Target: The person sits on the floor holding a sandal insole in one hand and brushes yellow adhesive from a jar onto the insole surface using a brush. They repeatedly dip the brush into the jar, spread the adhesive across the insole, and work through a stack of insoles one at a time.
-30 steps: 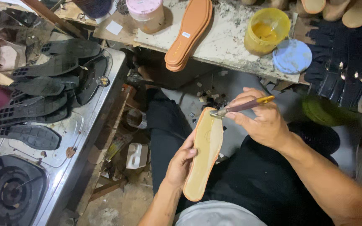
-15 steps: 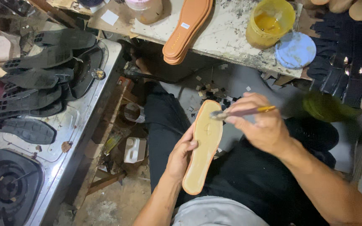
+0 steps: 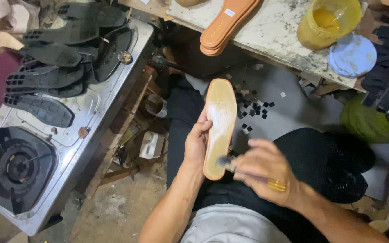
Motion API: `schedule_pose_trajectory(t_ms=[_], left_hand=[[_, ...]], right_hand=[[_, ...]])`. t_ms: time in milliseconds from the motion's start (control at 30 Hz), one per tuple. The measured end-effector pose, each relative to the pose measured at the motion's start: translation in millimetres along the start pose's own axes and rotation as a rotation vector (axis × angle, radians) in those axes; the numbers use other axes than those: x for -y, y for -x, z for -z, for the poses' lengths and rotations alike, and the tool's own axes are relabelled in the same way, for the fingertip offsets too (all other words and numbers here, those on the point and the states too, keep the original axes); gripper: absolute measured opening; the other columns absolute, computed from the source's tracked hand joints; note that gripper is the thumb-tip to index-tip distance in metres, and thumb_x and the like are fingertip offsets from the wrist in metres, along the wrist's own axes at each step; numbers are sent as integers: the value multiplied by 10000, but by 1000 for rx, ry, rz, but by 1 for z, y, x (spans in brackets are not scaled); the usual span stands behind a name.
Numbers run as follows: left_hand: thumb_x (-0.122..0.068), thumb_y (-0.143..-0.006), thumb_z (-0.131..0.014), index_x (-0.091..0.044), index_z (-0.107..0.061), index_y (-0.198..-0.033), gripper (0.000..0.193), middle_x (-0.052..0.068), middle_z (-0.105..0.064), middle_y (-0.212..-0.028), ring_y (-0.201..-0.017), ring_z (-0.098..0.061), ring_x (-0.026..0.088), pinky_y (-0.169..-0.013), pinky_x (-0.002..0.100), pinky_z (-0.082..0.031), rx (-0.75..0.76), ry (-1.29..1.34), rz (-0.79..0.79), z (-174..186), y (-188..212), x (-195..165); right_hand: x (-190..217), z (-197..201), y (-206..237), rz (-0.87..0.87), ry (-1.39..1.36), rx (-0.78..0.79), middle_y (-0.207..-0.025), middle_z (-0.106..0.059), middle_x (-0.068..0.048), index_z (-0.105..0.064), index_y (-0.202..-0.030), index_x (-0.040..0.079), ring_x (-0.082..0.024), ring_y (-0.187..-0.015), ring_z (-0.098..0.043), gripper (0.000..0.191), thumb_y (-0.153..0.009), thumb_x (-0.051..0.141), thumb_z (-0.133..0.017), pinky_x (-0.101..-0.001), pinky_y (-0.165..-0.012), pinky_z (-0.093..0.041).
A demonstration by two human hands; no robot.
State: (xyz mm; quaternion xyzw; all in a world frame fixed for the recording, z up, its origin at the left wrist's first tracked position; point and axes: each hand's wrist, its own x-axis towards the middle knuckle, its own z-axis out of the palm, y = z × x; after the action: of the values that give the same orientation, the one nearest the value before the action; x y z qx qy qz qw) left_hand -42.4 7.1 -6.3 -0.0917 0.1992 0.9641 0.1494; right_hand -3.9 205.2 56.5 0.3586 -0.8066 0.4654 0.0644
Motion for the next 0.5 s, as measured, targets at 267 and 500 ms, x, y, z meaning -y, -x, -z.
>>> schedule_pose_trajectory(t_ms=[267, 500], left_hand=[[-114, -906, -476, -52, -305, -1640, 756, 145, -522, -1522, -1277, -627, 229, -1078, 347, -531, 0, -74, -10, -4, 6, 4], [-105, -871, -495, -37, -265, -1658, 822, 170, -504, -1540, -1261, -621, 263, -1052, 385, -507, 127, -77, 157, -21, 34, 2]], right_hand=[[2, 3, -1, -148, -18, -123, -976, -754, -33, -694, -969, 72, -223, -932, -730, 179, -824, 83, -798, -465, -1018, -530], [-21, 40, -12, -54, 437, -203, -1008, -735, -78, -668, -979, 42, -278, -964, -697, 160, -886, 62, -797, -481, -1008, -532]])
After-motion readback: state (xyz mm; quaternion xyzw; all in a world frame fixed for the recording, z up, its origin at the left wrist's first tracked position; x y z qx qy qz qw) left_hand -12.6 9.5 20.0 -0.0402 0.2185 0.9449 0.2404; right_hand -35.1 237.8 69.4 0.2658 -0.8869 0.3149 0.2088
